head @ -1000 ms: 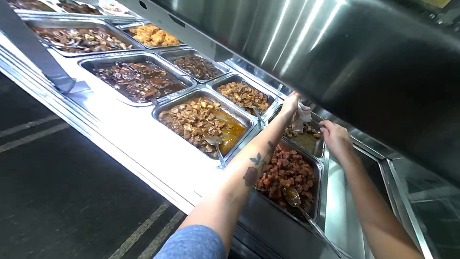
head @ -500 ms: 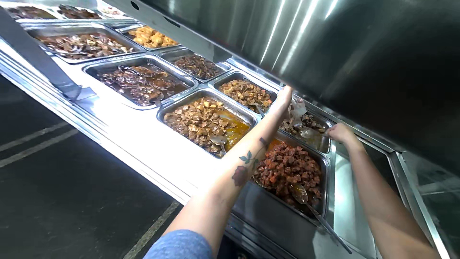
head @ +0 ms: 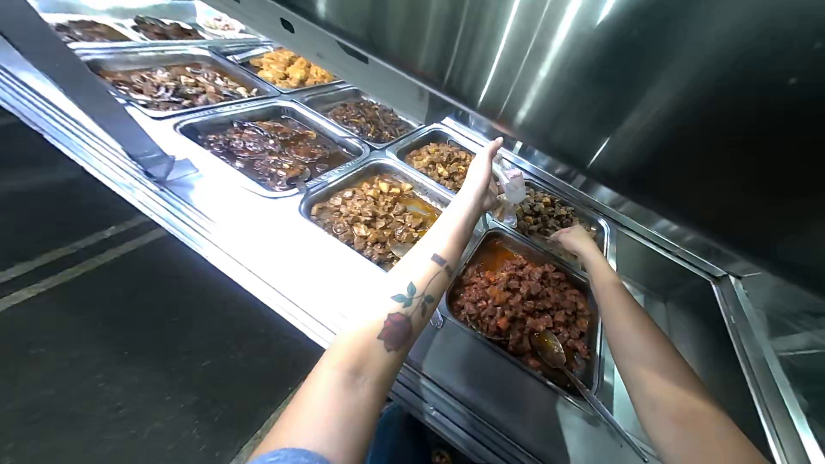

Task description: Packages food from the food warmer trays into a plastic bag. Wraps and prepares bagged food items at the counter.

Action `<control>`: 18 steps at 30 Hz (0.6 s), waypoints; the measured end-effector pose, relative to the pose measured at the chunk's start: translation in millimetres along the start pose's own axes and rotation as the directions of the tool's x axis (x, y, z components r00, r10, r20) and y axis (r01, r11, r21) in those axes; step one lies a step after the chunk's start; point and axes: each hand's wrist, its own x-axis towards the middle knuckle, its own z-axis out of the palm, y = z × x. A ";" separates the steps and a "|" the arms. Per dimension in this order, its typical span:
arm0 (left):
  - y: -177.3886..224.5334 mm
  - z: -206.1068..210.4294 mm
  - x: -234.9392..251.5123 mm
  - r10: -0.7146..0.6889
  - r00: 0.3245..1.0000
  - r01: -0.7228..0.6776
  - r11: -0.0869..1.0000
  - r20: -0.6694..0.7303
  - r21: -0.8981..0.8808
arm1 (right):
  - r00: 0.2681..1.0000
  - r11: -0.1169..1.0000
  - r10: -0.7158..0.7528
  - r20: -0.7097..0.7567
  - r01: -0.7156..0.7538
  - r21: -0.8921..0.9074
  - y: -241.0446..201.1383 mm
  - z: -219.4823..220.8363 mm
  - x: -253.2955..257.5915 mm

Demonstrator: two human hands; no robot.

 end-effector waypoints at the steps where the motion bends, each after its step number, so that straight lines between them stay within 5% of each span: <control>1: 0.1 1.3 -0.1 0.002 1.000 -0.002 1.000 -0.012 -0.008 | 1.000 0.998 0.023 -0.021 -0.021 0.055 0.7 5.0 -1.8; 10: -7.0 17.2 -1.9 -0.026 1.000 0.026 1.000 0.002 0.001 | 0.990 0.967 0.056 -0.127 -0.023 0.253 22.5 -14.5 -16.7; 18: -24.5 44.3 -5.7 -0.103 0.992 0.113 0.985 -0.074 0.134 | 0.973 0.981 -0.015 -0.229 0.058 0.184 17.1 -67.7 -28.3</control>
